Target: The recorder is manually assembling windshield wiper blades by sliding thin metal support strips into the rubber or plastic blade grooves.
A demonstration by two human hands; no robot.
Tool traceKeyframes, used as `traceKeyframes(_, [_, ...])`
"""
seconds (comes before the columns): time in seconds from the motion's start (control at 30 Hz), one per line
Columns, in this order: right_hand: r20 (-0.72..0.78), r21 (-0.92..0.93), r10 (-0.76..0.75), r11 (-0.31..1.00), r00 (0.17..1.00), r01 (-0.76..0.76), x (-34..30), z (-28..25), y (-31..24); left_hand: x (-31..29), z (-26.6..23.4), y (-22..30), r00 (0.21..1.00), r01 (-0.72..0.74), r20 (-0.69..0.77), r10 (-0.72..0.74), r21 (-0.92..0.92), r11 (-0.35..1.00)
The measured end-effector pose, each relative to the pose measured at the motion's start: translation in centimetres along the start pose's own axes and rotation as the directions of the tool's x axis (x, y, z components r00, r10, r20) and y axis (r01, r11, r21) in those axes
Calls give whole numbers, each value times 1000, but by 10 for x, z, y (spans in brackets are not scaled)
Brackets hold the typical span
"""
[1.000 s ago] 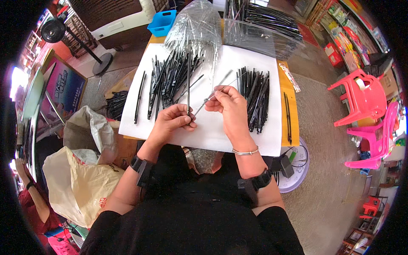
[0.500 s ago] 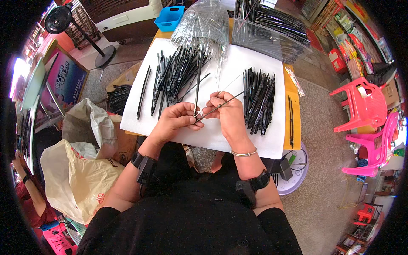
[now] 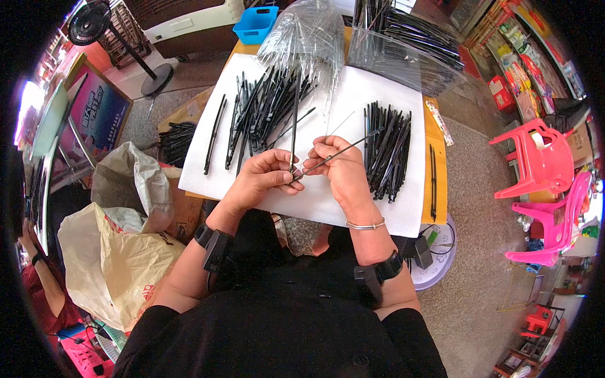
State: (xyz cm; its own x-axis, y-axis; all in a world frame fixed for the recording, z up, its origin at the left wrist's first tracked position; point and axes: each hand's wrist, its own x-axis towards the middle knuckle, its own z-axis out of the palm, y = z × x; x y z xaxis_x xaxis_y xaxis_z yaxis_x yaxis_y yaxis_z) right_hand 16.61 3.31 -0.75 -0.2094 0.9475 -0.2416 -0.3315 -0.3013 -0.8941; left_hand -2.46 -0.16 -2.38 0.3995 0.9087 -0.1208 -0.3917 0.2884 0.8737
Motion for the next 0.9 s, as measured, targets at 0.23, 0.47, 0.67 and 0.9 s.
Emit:
traceKeyframes(0.23, [36, 36, -3, 999, 999, 2, 1, 2, 0, 0, -1, -1, 1000, -4, -7, 4, 23, 1000])
traceKeyframes(0.47, [21, 14, 2, 1000, 1000, -2, 2, 3, 2, 0, 1, 1, 1000, -4, -9, 4, 26, 1000])
traceKeyframes(0.67, [88, 24, 84, 996, 993, -86, 8, -2, 3, 0, 0, 1, 1000, 0, 19, -1, 33, 999])
traceKeyframes(0.9, [53, -4, 103, 995, 993, -103, 10, -5, 3, 0, 0, 1, 1000, -4, 26, 4, 1, 1000])
